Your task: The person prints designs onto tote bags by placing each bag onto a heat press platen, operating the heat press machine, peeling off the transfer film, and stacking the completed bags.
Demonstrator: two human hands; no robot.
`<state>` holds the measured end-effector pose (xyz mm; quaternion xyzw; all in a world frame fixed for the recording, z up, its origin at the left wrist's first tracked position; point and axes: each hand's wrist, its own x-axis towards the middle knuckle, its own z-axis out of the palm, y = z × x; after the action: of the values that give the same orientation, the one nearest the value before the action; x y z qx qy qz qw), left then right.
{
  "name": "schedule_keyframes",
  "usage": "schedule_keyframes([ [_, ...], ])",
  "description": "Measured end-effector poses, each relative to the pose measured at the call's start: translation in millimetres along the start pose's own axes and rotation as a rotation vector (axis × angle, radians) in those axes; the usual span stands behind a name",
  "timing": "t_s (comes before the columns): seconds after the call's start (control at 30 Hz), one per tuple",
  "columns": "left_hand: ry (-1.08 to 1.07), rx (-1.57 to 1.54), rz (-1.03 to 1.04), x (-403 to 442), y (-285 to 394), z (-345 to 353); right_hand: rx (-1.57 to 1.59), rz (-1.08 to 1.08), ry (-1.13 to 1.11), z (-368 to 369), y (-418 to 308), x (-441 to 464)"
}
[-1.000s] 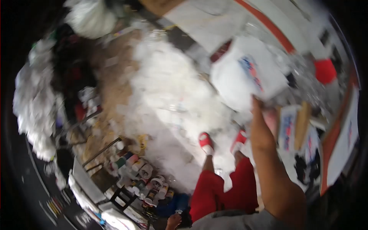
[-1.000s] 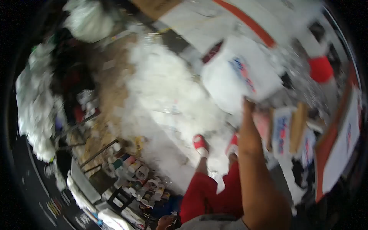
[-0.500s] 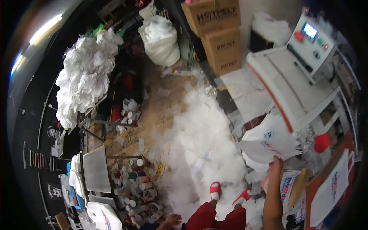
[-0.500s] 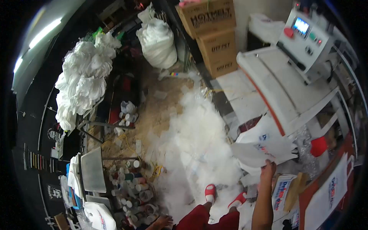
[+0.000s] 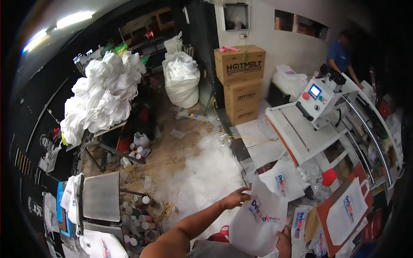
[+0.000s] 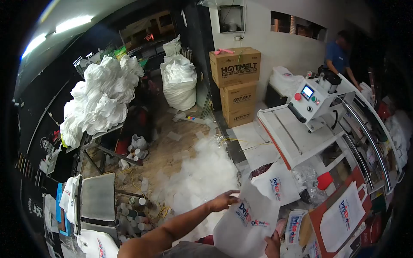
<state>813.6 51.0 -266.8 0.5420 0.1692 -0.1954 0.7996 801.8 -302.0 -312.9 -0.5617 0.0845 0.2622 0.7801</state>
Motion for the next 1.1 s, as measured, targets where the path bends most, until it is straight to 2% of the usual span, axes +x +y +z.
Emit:
schedule_keyframes([
  [0.07, 0.088, 0.387, 0.176, 10, 5, -6, 0.002, -0.050, -0.046, 5, 0, -2],
  [0.13, 0.133, 0.575, 0.287, -10, 41, 15, -0.021, -0.201, -0.068, 21, -21, -5],
  [0.17, 0.094, 0.548, 0.375, -6, 43, 19, -0.045, -0.264, -0.049, 27, -32, -15],
  [0.2, 0.081, 0.558, 0.380, -18, 60, 33, -0.038, -0.275, -0.040, 34, -48, -28],
  [0.27, -0.091, 0.524, 0.618, -65, 109, 81, 0.135, -0.227, -0.096, 41, -74, -57],
  [0.3, -0.092, 0.527, 0.620, -75, 120, 96, 0.086, -0.200, -0.115, 33, -79, -60],
  [0.37, -0.336, 0.473, 0.820, -90, 139, 125, 0.205, -0.212, -0.089, 33, -90, -51],
  [0.47, -0.452, 0.562, 0.878, -119, 169, 158, 0.524, -0.216, -0.046, 20, -98, -30],
  [0.5, -0.437, 0.562, 0.884, -121, 175, 160, 0.374, -0.359, -0.049, 26, -113, -27],
  [0.53, -0.333, 0.619, 0.897, -122, 181, 162, 0.227, -0.503, -0.055, 34, -127, -23],
  [0.6, -0.150, 0.726, 0.899, -122, 188, 170, 0.250, -0.506, -0.028, 44, -150, -37],
  [0.63, -0.070, 0.682, 0.905, -111, 187, 171, 0.278, -0.520, 0.027, 40, -158, -46],
  [0.7, 0.056, 0.729, 0.895, -75, 172, 175, 0.249, -0.510, 0.139, -2, -157, -47],
  [0.77, 0.085, 0.768, 0.932, -38, 153, 195, 0.238, -0.500, 0.286, -48, -154, -51],
  [0.83, 0.040, 0.688, 0.857, -5, 135, 233, 0.042, -0.684, 0.399, -83, -162, -59],
  [0.9, 0.031, 0.668, 0.841, 35, 109, 267, -0.048, -0.685, 0.528, -114, -177, -82],
  [0.97, -0.118, 0.682, 0.787, 90, 82, 303, -0.137, -0.665, 0.633, -159, -192, -96],
  [1.03, -0.252, 0.697, 0.684, 130, 60, 344, -0.614, -0.765, 0.762, -213, -203, -108],
  [1.07, -0.294, 0.666, 0.707, 149, 52, 369, -0.753, -0.743, 0.835, -231, -215, -118],
  [1.1, -0.322, 0.731, 0.662, 153, 56, 396, -0.672, -0.653, 0.851, -231, -236, -134],
])
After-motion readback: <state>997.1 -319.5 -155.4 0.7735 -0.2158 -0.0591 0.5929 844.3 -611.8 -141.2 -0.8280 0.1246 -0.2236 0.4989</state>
